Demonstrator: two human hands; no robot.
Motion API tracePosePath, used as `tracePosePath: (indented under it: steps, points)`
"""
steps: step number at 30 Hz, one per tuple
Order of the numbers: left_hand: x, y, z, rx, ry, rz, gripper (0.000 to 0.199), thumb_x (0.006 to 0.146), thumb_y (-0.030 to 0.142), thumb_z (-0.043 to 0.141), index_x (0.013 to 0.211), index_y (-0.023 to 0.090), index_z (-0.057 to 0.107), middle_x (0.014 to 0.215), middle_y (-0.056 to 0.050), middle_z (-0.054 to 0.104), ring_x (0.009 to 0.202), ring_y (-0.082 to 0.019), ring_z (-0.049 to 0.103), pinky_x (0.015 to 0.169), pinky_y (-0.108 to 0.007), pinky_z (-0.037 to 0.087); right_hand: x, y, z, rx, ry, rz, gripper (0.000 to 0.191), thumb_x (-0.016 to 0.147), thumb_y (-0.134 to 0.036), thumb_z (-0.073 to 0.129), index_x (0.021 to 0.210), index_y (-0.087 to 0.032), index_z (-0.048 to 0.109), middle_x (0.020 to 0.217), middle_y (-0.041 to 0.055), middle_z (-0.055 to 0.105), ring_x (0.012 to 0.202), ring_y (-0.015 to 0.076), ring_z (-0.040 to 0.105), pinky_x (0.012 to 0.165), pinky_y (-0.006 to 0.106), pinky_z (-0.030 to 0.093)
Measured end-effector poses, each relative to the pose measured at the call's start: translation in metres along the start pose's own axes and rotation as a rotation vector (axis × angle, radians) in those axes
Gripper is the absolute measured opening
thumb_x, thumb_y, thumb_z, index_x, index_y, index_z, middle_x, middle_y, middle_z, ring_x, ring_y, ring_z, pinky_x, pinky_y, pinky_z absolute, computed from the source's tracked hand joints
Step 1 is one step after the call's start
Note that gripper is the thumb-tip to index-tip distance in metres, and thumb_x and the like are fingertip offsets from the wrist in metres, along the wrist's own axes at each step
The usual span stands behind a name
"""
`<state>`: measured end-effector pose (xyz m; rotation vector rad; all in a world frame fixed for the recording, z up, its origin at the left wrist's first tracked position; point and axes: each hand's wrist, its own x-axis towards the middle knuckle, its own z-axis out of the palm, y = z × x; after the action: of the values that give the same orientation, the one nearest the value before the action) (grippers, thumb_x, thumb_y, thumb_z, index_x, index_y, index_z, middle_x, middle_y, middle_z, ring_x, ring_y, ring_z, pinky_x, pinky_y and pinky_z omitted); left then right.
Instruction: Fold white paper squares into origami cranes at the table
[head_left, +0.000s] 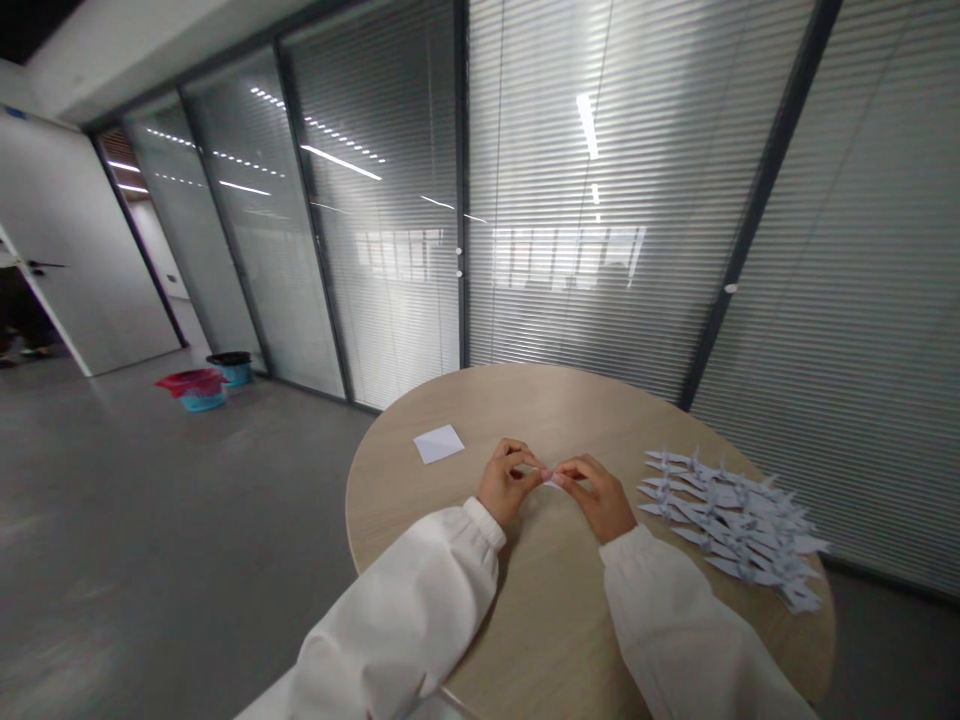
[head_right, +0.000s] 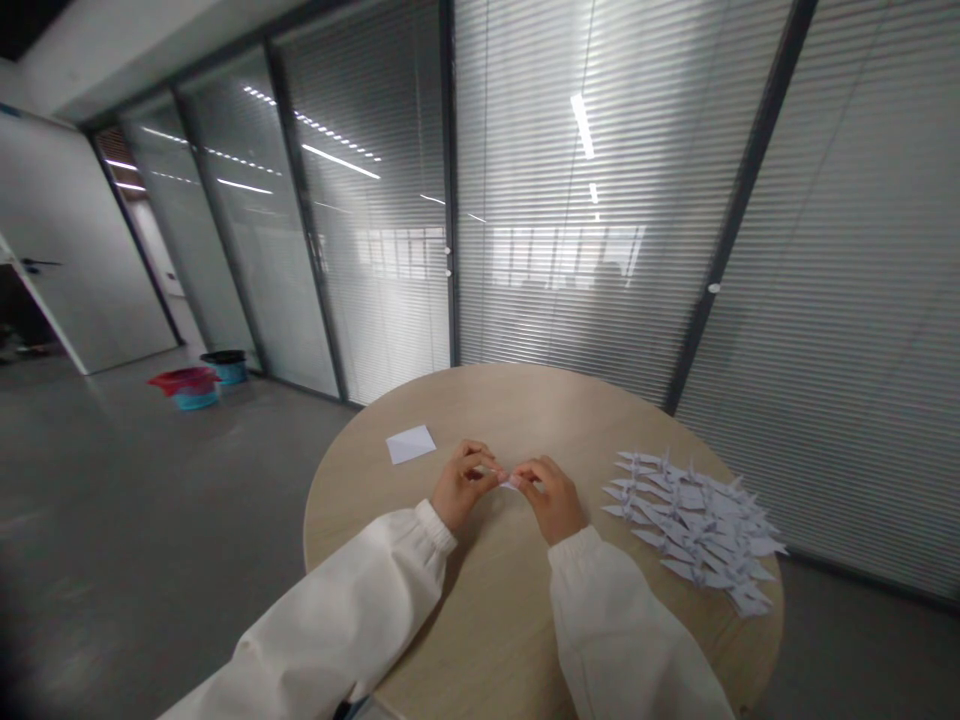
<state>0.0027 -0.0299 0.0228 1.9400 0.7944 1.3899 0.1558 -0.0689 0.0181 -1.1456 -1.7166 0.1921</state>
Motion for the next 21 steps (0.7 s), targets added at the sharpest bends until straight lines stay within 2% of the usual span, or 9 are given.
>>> tracePosePath:
  steps: [5,7,11,14,18,21]
  points:
    - [0.003,-0.002,-0.002,-0.027,0.057,-0.030,0.013,0.067,0.029,0.061,0.069,0.016,0.061,0.087,-0.005,0.049,0.083,-0.014,0.049,0.054,-0.019,0.040,0.000,0.008,-0.002,-0.015,-0.010,0.040,0.018,0.076,-0.035,0.051,0.075,-0.020,0.059,0.073,0.0021,0.058,0.070,0.0150,0.054,0.065,0.027,0.044]
    - [0.004,-0.003,-0.003,-0.015,0.043,-0.041,0.013,0.067,0.029,0.061,0.071,0.016,0.061,0.090,-0.005,0.049,0.085,-0.015,0.050,0.056,-0.019,0.042,0.000,0.009,-0.002,-0.051,-0.003,0.023,0.017,0.077,-0.034,0.050,0.074,-0.020,0.059,0.072,0.0021,0.057,0.070,0.0151,0.054,0.065,0.027,0.044]
    - [0.003,-0.003,-0.003,0.072,-0.051,0.021,0.017,0.063,0.029,0.065,0.078,0.020,0.065,0.098,-0.007,0.050,0.092,-0.017,0.049,0.070,-0.027,0.044,-0.001,0.008,0.000,-0.158,0.001,-0.064,0.015,0.079,-0.030,0.047,0.075,-0.019,0.057,0.073,0.0029,0.055,0.072,0.0162,0.052,0.067,0.029,0.042]
    - [0.002,-0.002,-0.005,0.155,-0.070,0.064,0.015,0.064,0.031,0.064,0.075,0.022,0.068,0.100,-0.006,0.054,0.097,-0.019,0.047,0.085,-0.034,0.037,-0.003,0.006,0.001,-0.221,-0.010,-0.124,0.013,0.080,-0.027,0.046,0.075,-0.019,0.056,0.075,0.0037,0.055,0.076,0.0175,0.051,0.070,0.031,0.042]
    - [0.003,-0.002,-0.009,0.117,-0.058,0.003,0.015,0.064,0.033,0.064,0.073,0.022,0.069,0.098,-0.007,0.058,0.095,-0.019,0.049,0.084,-0.033,0.037,-0.002,0.004,0.000,-0.206,0.017,-0.149,0.010,0.079,-0.026,0.048,0.079,-0.020,0.056,0.077,0.0038,0.054,0.077,0.0176,0.051,0.072,0.032,0.042]
    - [0.005,-0.002,-0.011,0.081,-0.025,0.028,0.013,0.063,0.032,0.065,0.071,0.021,0.069,0.093,-0.006,0.060,0.094,-0.019,0.049,0.086,-0.033,0.036,-0.001,0.002,-0.001,-0.146,0.072,-0.136,0.013,0.077,-0.029,0.052,0.086,-0.021,0.056,0.081,0.0040,0.055,0.079,0.0175,0.051,0.072,0.032,0.043]
